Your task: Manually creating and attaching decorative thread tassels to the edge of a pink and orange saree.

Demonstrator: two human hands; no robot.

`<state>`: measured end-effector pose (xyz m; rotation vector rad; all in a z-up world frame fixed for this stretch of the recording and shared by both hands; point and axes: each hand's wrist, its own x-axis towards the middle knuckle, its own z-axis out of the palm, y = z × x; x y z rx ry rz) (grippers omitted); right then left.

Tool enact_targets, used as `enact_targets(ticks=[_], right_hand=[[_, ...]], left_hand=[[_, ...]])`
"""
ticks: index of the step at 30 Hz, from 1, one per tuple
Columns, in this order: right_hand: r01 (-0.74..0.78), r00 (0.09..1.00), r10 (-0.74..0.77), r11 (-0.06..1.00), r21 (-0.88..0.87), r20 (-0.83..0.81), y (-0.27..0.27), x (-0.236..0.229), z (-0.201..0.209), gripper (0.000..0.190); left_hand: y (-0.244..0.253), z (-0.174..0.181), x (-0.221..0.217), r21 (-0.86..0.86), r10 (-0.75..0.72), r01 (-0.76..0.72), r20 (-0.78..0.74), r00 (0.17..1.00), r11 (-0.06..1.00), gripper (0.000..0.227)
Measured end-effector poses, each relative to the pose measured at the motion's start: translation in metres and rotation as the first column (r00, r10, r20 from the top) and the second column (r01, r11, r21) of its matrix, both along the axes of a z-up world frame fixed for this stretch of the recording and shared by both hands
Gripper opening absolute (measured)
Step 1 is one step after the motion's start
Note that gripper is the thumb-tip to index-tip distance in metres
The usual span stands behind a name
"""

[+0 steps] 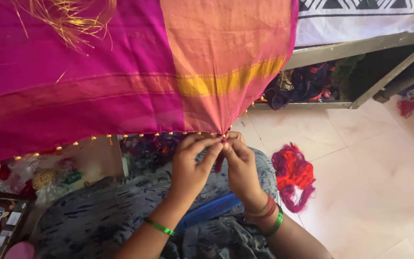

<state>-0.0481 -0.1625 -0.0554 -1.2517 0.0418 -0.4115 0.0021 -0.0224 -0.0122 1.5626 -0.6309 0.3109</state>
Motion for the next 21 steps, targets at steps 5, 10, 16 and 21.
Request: enact_targets(ticks=[5, 10, 16, 21], right_hand=[[0.049, 0.999, -0.051, 0.993, -0.106, -0.012, 0.006, -0.005, 0.003, 0.020], [-0.020, 0.997, 0.001, 0.971, -0.239, -0.077, -0.013, -0.015, -0.027, 0.022], [0.120, 0.953, -0.274, 0.733, -0.669, -0.129, -0.032, -0.017, -0.033, 0.014], [0.353, 0.932, -0.325, 0.712, -0.607, 0.160, -0.030, -0.008, 0.044, 0.009]], left_hand=[[-0.012, -0.004, 0.008, -0.048, -0.242, 0.238, -0.282, 0.928, 0.970, 0.018], [-0.022, -0.021, 0.013, -0.358, -0.472, 0.311, -0.595, 0.651, 0.880, 0.019], [-0.021, -0.030, 0.022, -0.433, -0.511, 0.273, -0.689, 0.514, 0.859, 0.020], [-0.022, -0.036, 0.023, -0.371, -0.462, 0.290, -0.563, 0.685, 0.882, 0.016]])
